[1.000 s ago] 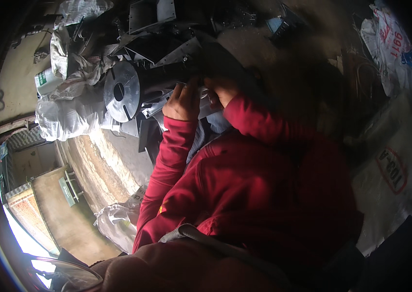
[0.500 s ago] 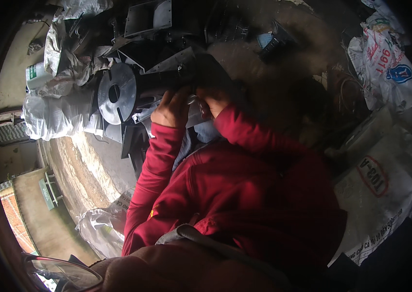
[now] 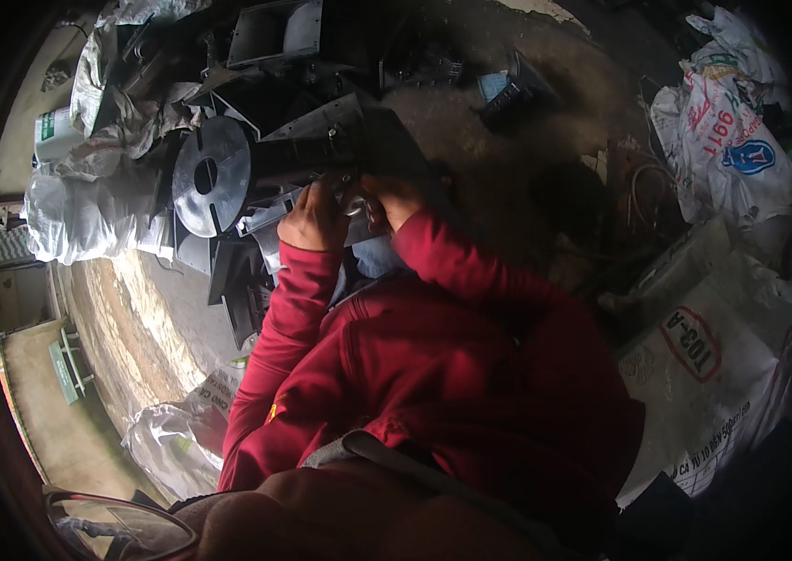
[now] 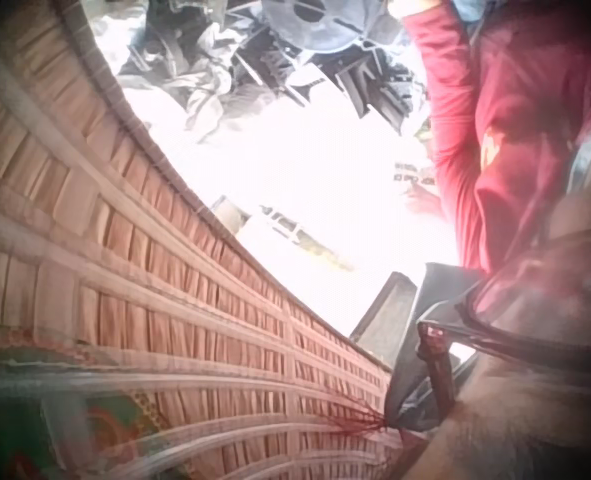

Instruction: The person assembles a metal component by inserting bolts and tightening them with a wrench. They repeatedly adjust the position of the parts and tighten multiple bolts to secure the assembly.

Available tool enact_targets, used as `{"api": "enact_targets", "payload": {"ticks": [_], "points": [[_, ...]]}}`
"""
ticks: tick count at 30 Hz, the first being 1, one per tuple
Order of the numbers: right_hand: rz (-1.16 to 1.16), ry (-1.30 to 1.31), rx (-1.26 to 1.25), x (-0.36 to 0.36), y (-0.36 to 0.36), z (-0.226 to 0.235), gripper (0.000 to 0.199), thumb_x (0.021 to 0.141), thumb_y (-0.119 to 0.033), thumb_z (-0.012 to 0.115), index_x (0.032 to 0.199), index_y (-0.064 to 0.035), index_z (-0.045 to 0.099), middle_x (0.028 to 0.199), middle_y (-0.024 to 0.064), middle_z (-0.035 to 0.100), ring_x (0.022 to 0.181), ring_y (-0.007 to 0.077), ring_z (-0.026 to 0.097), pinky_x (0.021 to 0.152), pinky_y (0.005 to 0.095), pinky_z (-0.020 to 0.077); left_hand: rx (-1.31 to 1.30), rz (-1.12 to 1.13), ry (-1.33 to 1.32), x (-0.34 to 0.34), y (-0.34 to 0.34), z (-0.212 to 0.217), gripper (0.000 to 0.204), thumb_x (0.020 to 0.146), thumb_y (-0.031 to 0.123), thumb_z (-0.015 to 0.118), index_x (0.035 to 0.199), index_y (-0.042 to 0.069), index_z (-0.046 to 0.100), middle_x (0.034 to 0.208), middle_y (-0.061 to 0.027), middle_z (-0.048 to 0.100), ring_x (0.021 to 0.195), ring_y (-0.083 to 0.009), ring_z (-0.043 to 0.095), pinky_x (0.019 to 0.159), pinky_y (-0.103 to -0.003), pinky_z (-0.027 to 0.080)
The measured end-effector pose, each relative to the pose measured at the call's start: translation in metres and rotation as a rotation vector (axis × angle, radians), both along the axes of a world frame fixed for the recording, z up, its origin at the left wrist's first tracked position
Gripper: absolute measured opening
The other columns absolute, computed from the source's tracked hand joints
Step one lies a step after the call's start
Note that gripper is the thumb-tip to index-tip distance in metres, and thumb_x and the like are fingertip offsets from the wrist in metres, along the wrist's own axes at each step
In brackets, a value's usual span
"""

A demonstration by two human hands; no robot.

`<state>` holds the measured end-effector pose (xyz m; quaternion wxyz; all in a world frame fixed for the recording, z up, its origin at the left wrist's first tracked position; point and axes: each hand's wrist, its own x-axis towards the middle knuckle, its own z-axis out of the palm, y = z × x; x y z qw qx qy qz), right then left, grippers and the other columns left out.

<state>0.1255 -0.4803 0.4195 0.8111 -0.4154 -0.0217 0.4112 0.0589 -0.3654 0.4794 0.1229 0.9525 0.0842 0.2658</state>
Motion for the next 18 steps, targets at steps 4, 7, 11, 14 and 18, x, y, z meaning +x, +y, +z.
{"api": "enact_targets", "payload": {"ticks": [4, 7, 11, 14, 18], "points": [[-0.028, 0.057, 0.027, 0.0, 0.001, 0.003, 0.017, 0.091, -0.025, 0.052, 0.084, -0.0116, 0.059, 0.062, -0.0044, 0.049, 0.053, 0.0053, 0.045, 0.046, 0.0207, 0.0353, 0.013, 0.054, -0.024, 0.005, 0.002, -0.004, 0.02, 0.076, 0.024, 0.063, 0.093, 0.014, 0.06, 0.076, -0.0043, 0.061, 0.059, -0.0262, 0.06, 0.045, -0.034, 0.046], [-0.037, 0.052, 0.013, 0.0, -0.001, 0.004, 0.017, 0.091, -0.026, 0.052, 0.083, -0.0118, 0.059, 0.061, -0.0047, 0.048, 0.052, 0.0055, 0.044, 0.046, 0.0208, 0.0352, 0.031, -0.019, 0.009, 0.004, 0.0, 0.0, 0.021, 0.075, 0.022, 0.064, 0.094, 0.015, 0.06, 0.076, -0.0043, 0.061, 0.059, -0.0261, 0.061, 0.045, -0.035, 0.046], [-0.031, 0.043, 0.004, 0.002, -0.003, 0.001, 0.017, 0.091, -0.026, 0.053, 0.084, -0.0113, 0.058, 0.06, -0.0048, 0.047, 0.05, 0.0062, 0.043, 0.045, 0.0212, 0.0354, -0.017, -0.078, 0.052, 0.002, 0.002, 0.013, 0.025, 0.072, 0.02, 0.063, 0.097, 0.017, 0.061, 0.075, -0.0042, 0.06, 0.06, -0.0258, 0.061, 0.046, -0.035, 0.047], [-0.017, 0.082, 0.025, 0.001, -0.001, 0.008, 0.018, 0.091, -0.026, 0.053, 0.084, -0.0106, 0.058, 0.06, -0.0044, 0.047, 0.05, 0.0064, 0.044, 0.045, 0.0217, 0.0359, -0.029, 0.06, -0.027, 0.004, 0.004, -0.006, 0.028, 0.072, 0.019, 0.063, 0.099, 0.017, 0.061, 0.076, -0.0048, 0.059, 0.061, -0.026, 0.061, 0.047, -0.035, 0.047], [-0.026, 0.056, 0.01, 0.001, 0.0, 0.0, 0.017, 0.091, -0.025, 0.053, 0.084, -0.0102, 0.058, 0.06, -0.0041, 0.048, 0.05, 0.0064, 0.045, 0.045, 0.0219, 0.036, -0.035, 0.014, -0.023, 0.004, 0.004, -0.008, 0.025, 0.072, 0.018, 0.064, 0.097, 0.016, 0.062, 0.077, -0.005, 0.06, 0.061, -0.0266, 0.061, 0.048, -0.035, 0.048]]}}
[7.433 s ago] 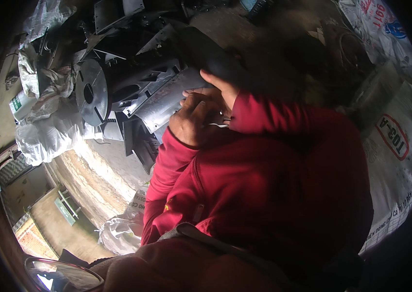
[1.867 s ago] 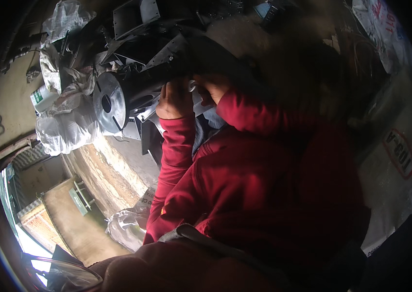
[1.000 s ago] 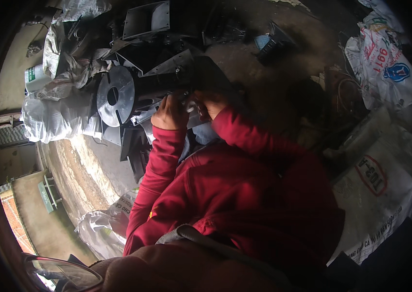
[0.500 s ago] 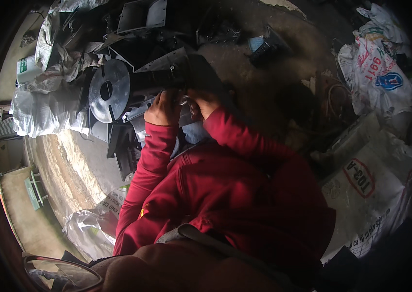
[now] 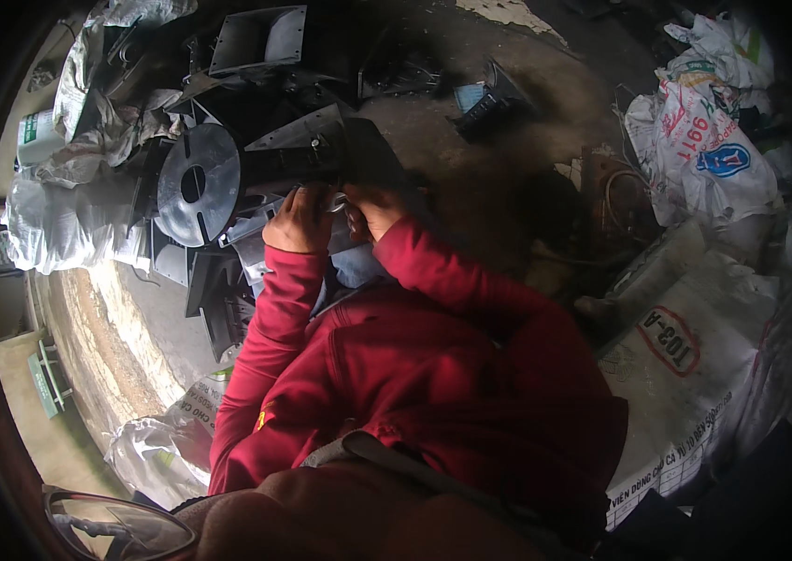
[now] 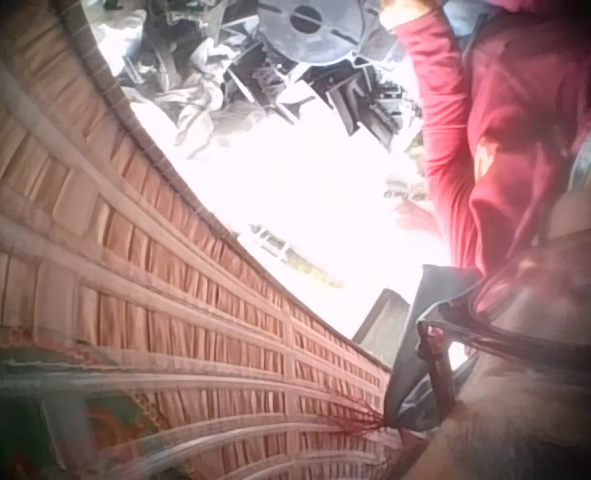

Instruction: The person assembles a metal component by inserting bolts and tightening them with a wrench. They repeatedly adjust the position of the parts and tighten multiple bolts to secure the assembly.

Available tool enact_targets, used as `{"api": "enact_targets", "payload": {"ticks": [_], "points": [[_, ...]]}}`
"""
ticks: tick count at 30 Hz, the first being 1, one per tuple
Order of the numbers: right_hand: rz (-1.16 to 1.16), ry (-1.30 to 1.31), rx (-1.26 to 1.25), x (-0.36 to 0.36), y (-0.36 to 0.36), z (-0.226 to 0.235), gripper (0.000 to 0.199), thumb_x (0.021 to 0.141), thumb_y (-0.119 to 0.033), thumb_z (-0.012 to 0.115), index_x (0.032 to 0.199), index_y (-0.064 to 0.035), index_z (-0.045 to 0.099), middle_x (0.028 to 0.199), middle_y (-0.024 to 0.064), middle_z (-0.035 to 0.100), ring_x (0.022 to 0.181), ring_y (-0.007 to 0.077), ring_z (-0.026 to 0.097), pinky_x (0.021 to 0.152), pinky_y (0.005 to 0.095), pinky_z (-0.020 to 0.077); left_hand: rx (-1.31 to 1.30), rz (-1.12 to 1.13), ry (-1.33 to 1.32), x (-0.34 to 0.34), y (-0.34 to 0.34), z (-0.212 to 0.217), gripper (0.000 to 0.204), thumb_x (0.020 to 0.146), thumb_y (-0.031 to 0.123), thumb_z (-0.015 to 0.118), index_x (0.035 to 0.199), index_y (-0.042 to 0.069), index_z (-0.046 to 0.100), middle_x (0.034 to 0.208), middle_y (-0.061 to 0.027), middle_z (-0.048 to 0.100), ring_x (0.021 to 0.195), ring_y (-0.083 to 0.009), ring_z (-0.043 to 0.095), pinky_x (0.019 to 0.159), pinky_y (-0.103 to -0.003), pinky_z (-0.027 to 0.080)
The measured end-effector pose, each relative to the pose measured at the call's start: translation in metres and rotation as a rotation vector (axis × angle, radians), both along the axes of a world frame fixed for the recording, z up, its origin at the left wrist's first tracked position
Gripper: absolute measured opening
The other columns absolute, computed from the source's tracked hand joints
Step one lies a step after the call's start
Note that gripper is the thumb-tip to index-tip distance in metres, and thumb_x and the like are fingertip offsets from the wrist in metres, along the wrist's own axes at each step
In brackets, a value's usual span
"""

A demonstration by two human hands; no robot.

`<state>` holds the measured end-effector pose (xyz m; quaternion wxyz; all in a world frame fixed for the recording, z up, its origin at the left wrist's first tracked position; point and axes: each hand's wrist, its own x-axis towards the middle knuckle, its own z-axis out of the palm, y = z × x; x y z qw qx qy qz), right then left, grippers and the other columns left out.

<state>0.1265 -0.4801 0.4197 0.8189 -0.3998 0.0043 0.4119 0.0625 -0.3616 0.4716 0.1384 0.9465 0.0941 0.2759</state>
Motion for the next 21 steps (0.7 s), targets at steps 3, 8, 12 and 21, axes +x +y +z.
{"api": "enact_targets", "payload": {"ticks": [3, 8, 12, 21], "points": [[-0.044, 0.013, -0.066, -0.002, -0.001, 0.0, 0.017, 0.091, -0.025, 0.053, 0.084, -0.0103, 0.058, 0.059, -0.0048, 0.046, 0.05, 0.0064, 0.043, 0.046, 0.0214, 0.0354, -0.002, -0.044, 0.023, 0.0, -0.001, 0.007, 0.02, 0.073, 0.017, 0.066, 0.093, 0.016, 0.063, 0.079, -0.0047, 0.062, 0.062, -0.0267, 0.062, 0.05, -0.034, 0.048], [-0.016, 0.022, 0.04, 0.001, 0.001, -0.001, 0.019, 0.09, -0.027, 0.055, 0.081, -0.011, 0.059, 0.059, -0.0035, 0.051, 0.048, 0.0067, 0.047, 0.043, 0.021, 0.0377, 0.002, 0.02, 0.005, -0.002, 0.0, 0.007, 0.018, 0.074, 0.017, 0.065, 0.092, 0.015, 0.063, 0.079, -0.0041, 0.063, 0.062, -0.0258, 0.062, 0.049, -0.033, 0.048], [-0.037, 0.02, 0.004, -0.002, 0.001, -0.004, 0.019, 0.09, -0.027, 0.054, 0.081, -0.011, 0.059, 0.06, -0.0036, 0.051, 0.049, 0.0065, 0.047, 0.044, 0.0206, 0.0378, -0.036, 0.013, 0.02, 0.0, -0.004, 0.004, 0.018, 0.074, 0.016, 0.064, 0.092, 0.015, 0.063, 0.079, -0.004, 0.063, 0.064, -0.0256, 0.062, 0.05, -0.033, 0.048], [-0.016, 0.013, 0.011, -0.001, -0.002, 0.006, 0.02, 0.089, -0.028, 0.055, 0.08, -0.0104, 0.057, 0.059, -0.0042, 0.047, 0.053, 0.0057, 0.045, 0.047, 0.0209, 0.0375, -0.085, 0.04, 0.011, 0.0, -0.002, 0.0, 0.022, 0.07, 0.015, 0.066, 0.092, 0.014, 0.063, 0.079, -0.0043, 0.063, 0.065, -0.0254, 0.062, 0.052, -0.033, 0.048]]}}
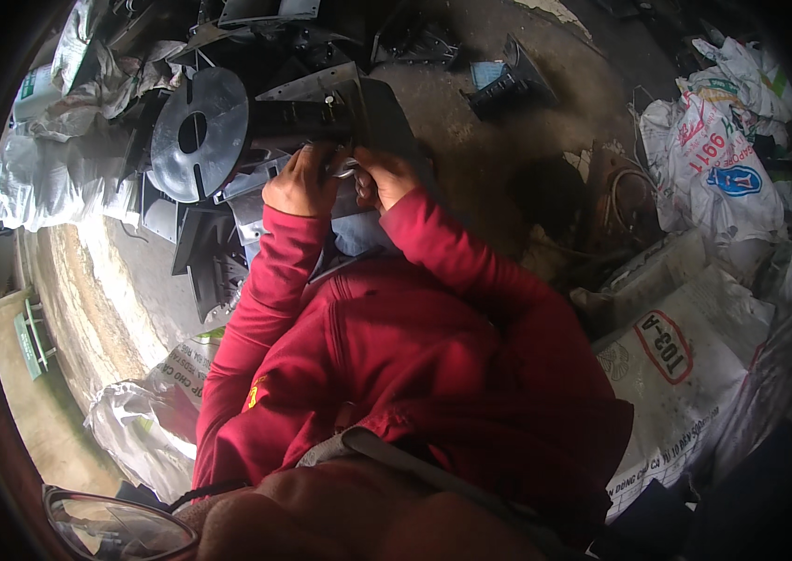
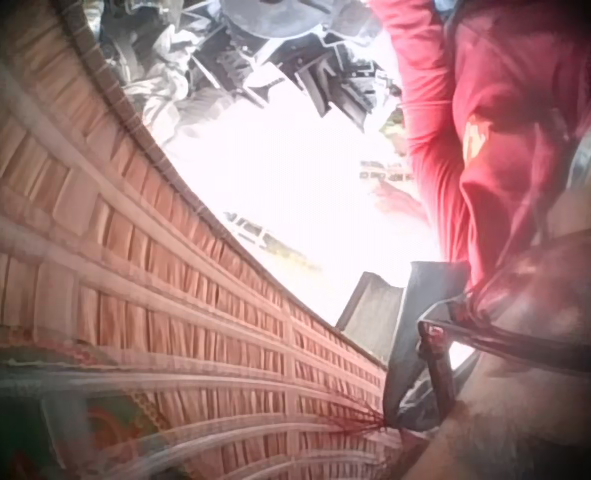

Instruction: The person assembles a metal component by inserting bolts and tightening them with a wrench. They repeatedly adjust the position of the parts and tighten multiple bolts to secure the assembly.

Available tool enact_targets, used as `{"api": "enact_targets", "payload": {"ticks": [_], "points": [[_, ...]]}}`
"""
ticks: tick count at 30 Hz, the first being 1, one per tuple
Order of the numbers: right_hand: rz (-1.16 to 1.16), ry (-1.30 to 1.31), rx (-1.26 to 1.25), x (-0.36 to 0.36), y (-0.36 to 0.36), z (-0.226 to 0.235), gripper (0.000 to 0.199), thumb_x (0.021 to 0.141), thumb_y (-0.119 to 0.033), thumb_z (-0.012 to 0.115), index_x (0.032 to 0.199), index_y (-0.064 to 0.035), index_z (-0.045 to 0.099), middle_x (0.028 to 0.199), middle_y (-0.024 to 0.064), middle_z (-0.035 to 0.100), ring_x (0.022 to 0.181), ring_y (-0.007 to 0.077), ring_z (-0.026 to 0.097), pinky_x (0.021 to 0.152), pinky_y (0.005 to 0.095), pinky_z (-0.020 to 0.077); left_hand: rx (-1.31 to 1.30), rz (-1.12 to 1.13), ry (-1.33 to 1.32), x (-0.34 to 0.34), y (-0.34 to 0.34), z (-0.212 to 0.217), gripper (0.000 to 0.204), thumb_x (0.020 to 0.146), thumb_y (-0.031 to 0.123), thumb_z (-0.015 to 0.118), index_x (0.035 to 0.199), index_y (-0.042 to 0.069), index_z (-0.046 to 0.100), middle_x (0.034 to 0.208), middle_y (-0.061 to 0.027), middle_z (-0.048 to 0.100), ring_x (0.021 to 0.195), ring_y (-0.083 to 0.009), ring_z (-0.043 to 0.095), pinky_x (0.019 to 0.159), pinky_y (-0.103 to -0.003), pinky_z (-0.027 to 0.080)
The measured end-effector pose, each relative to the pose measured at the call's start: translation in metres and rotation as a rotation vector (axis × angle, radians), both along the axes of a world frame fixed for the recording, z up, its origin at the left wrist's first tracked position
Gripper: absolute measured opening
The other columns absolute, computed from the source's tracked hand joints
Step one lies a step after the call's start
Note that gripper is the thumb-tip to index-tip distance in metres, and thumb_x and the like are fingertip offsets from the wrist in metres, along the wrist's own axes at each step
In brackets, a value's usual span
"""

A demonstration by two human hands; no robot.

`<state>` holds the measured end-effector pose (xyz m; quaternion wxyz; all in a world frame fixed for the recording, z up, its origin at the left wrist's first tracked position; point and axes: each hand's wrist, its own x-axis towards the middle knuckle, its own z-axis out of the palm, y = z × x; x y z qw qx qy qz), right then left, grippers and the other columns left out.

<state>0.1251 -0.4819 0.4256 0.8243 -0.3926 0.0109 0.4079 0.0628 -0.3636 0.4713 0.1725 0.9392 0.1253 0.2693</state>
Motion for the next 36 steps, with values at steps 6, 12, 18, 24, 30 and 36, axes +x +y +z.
{"api": "enact_targets", "payload": {"ticks": [6, 12, 18, 24, 30, 36], "points": [[0.004, -0.028, 0.007, 0.002, 0.001, -0.005, 0.02, 0.09, -0.028, 0.055, 0.082, -0.0099, 0.057, 0.06, -0.004, 0.048, 0.053, 0.0061, 0.045, 0.047, 0.0211, 0.0373, -0.035, -0.103, 0.018, 0.0, 0.002, 0.012, 0.023, 0.069, 0.016, 0.067, 0.092, 0.015, 0.064, 0.079, -0.0042, 0.064, 0.067, -0.0243, 0.063, 0.053, -0.032, 0.049], [-0.012, -0.038, -0.014, 0.0, 0.002, 0.002, 0.02, 0.09, -0.028, 0.055, 0.081, -0.0102, 0.057, 0.059, -0.004, 0.047, 0.052, 0.0062, 0.045, 0.048, 0.0216, 0.0375, 0.01, 0.006, 0.001, 0.002, 0.001, 0.0, 0.027, 0.069, 0.014, 0.068, 0.096, 0.016, 0.064, 0.08, -0.0037, 0.065, 0.068, -0.0238, 0.063, 0.052, -0.032, 0.049], [0.029, -0.033, 0.012, 0.005, -0.001, -0.003, 0.02, 0.09, -0.027, 0.055, 0.078, -0.0113, 0.056, 0.059, -0.0043, 0.047, 0.052, 0.0063, 0.044, 0.049, 0.022, 0.0377, -0.017, -0.105, 0.01, -0.002, 0.01, 0.012, 0.021, 0.073, 0.017, 0.067, 0.093, 0.016, 0.064, 0.077, -0.0028, 0.064, 0.063, -0.0245, 0.062, 0.051, -0.032, 0.049], [0.004, -0.036, 0.001, 0.001, 0.001, -0.002, 0.02, 0.09, -0.026, 0.054, 0.079, -0.0107, 0.056, 0.06, -0.0042, 0.048, 0.052, 0.0062, 0.044, 0.048, 0.0217, 0.0371, 0.02, -0.014, 0.002, 0.0, 0.001, 0.003, 0.026, 0.069, 0.016, 0.066, 0.095, 0.017, 0.063, 0.079, -0.0029, 0.064, 0.064, -0.0247, 0.063, 0.052, -0.032, 0.049], [0.03, -0.021, 0.013, 0.004, -0.001, -0.001, 0.02, 0.09, -0.027, 0.054, 0.08, -0.0101, 0.057, 0.06, -0.0045, 0.047, 0.051, 0.0062, 0.044, 0.048, 0.0215, 0.0367, -0.03, -0.114, 0.023, 0.002, 0.002, 0.01, 0.026, 0.068, 0.015, 0.066, 0.094, 0.018, 0.063, 0.08, -0.0038, 0.064, 0.066, -0.0257, 0.063, 0.052, -0.033, 0.049], [-0.001, 0.004, -0.028, 0.001, 0.0, 0.004, 0.014, 0.091, -0.021, 0.051, 0.09, -0.0088, 0.059, 0.06, -0.005, 0.043, 0.053, 0.007, 0.041, 0.05, 0.0236, 0.0353, 0.0, -0.045, -0.001, 0.002, 0.003, -0.002, 0.03, 0.071, 0.019, 0.065, 0.101, 0.017, 0.06, 0.079, -0.0048, 0.062, 0.065, -0.0268, 0.062, 0.051, -0.035, 0.049]]}}
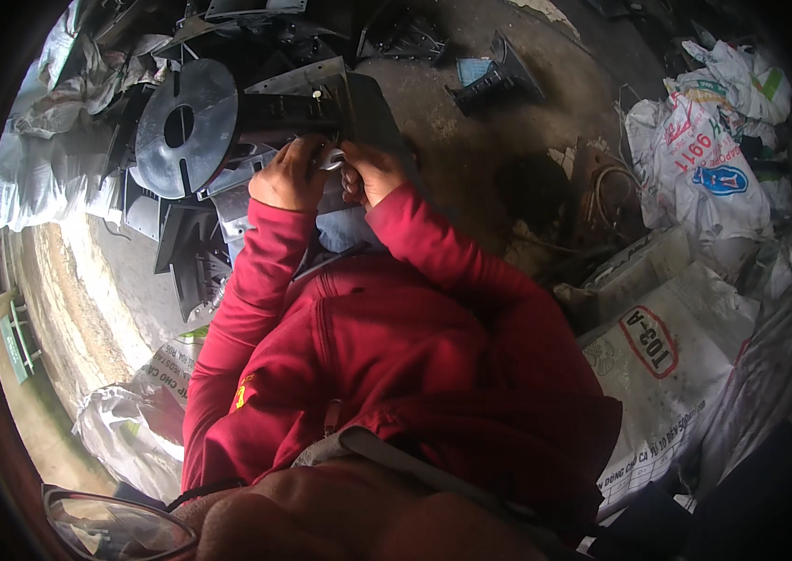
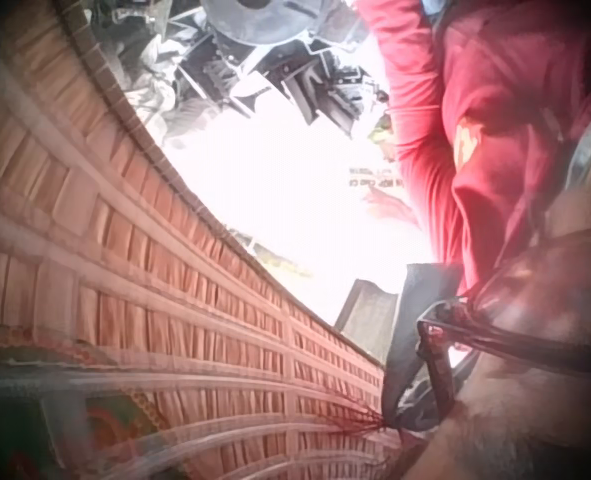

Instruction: The person assembles a metal component by inserting bolts and tightening them with a wrench. They repeatedly adjust the position of the parts and tighten multiple bolts to secure the assembly.

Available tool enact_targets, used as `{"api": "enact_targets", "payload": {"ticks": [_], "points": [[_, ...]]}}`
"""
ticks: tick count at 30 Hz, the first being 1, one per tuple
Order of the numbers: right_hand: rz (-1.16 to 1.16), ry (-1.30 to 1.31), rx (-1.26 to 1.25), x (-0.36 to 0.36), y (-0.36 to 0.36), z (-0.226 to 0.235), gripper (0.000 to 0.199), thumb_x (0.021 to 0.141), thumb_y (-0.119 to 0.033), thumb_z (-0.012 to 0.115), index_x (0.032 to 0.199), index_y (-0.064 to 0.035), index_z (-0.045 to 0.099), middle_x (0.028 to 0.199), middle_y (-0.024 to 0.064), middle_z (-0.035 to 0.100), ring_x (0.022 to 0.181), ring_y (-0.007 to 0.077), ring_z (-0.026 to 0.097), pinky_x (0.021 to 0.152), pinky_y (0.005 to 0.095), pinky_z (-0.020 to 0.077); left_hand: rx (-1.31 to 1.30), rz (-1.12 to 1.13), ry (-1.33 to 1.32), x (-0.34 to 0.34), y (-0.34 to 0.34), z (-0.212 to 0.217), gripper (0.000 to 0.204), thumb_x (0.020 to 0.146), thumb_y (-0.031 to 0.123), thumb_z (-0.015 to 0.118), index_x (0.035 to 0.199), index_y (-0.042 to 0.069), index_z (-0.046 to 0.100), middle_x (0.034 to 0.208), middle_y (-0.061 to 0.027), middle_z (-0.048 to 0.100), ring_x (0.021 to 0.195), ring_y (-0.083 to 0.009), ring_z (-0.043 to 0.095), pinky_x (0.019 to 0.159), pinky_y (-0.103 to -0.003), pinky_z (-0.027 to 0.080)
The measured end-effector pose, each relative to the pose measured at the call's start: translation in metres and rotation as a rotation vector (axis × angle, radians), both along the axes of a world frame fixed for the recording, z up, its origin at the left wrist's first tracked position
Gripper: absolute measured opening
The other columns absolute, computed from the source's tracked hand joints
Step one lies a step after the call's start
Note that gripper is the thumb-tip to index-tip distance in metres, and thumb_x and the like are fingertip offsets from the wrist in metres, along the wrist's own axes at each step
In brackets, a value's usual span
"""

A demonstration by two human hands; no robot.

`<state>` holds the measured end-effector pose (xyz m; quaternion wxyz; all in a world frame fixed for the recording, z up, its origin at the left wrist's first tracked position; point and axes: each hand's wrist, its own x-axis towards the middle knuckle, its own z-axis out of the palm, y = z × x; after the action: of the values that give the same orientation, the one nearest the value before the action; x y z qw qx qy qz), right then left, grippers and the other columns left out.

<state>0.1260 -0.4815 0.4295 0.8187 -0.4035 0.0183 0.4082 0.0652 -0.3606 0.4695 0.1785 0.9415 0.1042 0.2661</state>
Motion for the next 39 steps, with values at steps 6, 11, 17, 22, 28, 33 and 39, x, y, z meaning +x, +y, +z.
{"api": "enact_targets", "payload": {"ticks": [6, 11, 17, 22, 28, 33, 39], "points": [[0.035, 0.004, 0.067, 0.006, -0.001, -0.004, 0.015, 0.089, -0.022, 0.055, 0.079, -0.0109, 0.054, 0.058, -0.0048, 0.043, 0.051, 0.007, 0.041, 0.05, 0.0236, 0.0354, -0.13, -0.193, 0.014, -0.006, 0.003, 0.019, 0.03, 0.072, 0.01, 0.065, 0.102, 0.013, 0.063, 0.078, -0.0079, 0.063, 0.065, -0.027, 0.062, 0.055, -0.033, 0.05], [0.058, 0.042, 0.002, 0.003, 0.001, 0.002, 0.02, 0.087, -0.029, 0.059, 0.077, -0.0124, 0.053, 0.056, -0.0054, 0.042, 0.051, 0.007, 0.041, 0.05, 0.0234, 0.0359, -1.58, -0.056, 0.437, -0.075, 0.005, -0.002, 0.029, 0.088, 0.029, 0.057, 0.092, 0.001, 0.065, 0.074, -0.0073, 0.064, 0.065, -0.0141, 0.061, 0.057, -0.026, 0.048], [0.062, 0.034, 0.033, 0.005, -0.004, -0.009, 0.02, 0.085, -0.03, 0.063, 0.083, -0.0119, 0.055, 0.057, -0.0053, 0.044, 0.051, 0.0052, 0.042, 0.05, 0.022, 0.0372, -1.095, -0.116, 0.495, -0.108, -0.009, -0.018, 0.026, 0.09, 0.026, 0.056, 0.088, 0.002, 0.064, 0.073, -0.0022, 0.063, 0.061, -0.0088, 0.055, 0.056, -0.021, 0.043], [0.072, 0.042, 0.034, 0.007, 0.002, 0.004, 0.019, 0.086, -0.028, 0.061, 0.079, -0.0133, 0.051, 0.058, -0.0061, 0.041, 0.049, 0.0037, 0.037, 0.048, 0.0213, 0.0323, -1.353, -0.254, 0.272, -0.074, -0.02, 0.007, 0.026, 0.092, 0.026, 0.053, 0.088, 0.002, 0.06, 0.065, -0.0021, 0.059, 0.05, -0.0036, 0.047, 0.046, -0.018, 0.037], [0.123, 0.06, 0.058, 0.012, -0.008, -0.004, 0.021, 0.086, -0.028, 0.061, 0.078, -0.0132, 0.049, 0.056, -0.0068, 0.038, 0.047, 0.0024, 0.033, 0.044, 0.0185, 0.0275, -1.671, -0.315, 0.643, -0.056, -0.023, 0.015, 0.037, 0.093, 0.034, 0.048, 0.092, 0.001, 0.064, 0.059, -0.0051, 0.06, 0.04, -0.0059, 0.047, 0.038, -0.017, 0.035], [0.289, 0.059, 0.054, 0.025, -0.01, -0.013, 0.032, 0.088, -0.035, 0.056, 0.066, -0.0133, 0.045, 0.05, -0.0049, 0.035, 0.04, 0.0046, 0.031, 0.039, 0.0183, 0.0258, -1.674, -0.339, 0.699, -0.027, -0.019, 0.001, 0.035, 0.09, 0.035, 0.054, 0.091, 0.002, 0.065, 0.066, -0.0084, 0.064, 0.049, -0.011, 0.06, 0.034, -0.018, 0.038], [0.477, 0.24, 0.158, 0.038, -0.02, -0.024, 0.039, 0.092, -0.039, 0.047, 0.063, -0.0123, 0.046, 0.048, -0.003, 0.04, 0.032, 0.0081, 0.036, 0.032, 0.0216, 0.0304, -1.761, -0.351, 0.734, -0.008, -0.028, -0.01, 0.04, 0.09, 0.036, 0.051, 0.096, -0.002, 0.062, 0.079, -0.0126, 0.066, 0.063, -0.0169, 0.066, 0.038, -0.022, 0.045]]}}
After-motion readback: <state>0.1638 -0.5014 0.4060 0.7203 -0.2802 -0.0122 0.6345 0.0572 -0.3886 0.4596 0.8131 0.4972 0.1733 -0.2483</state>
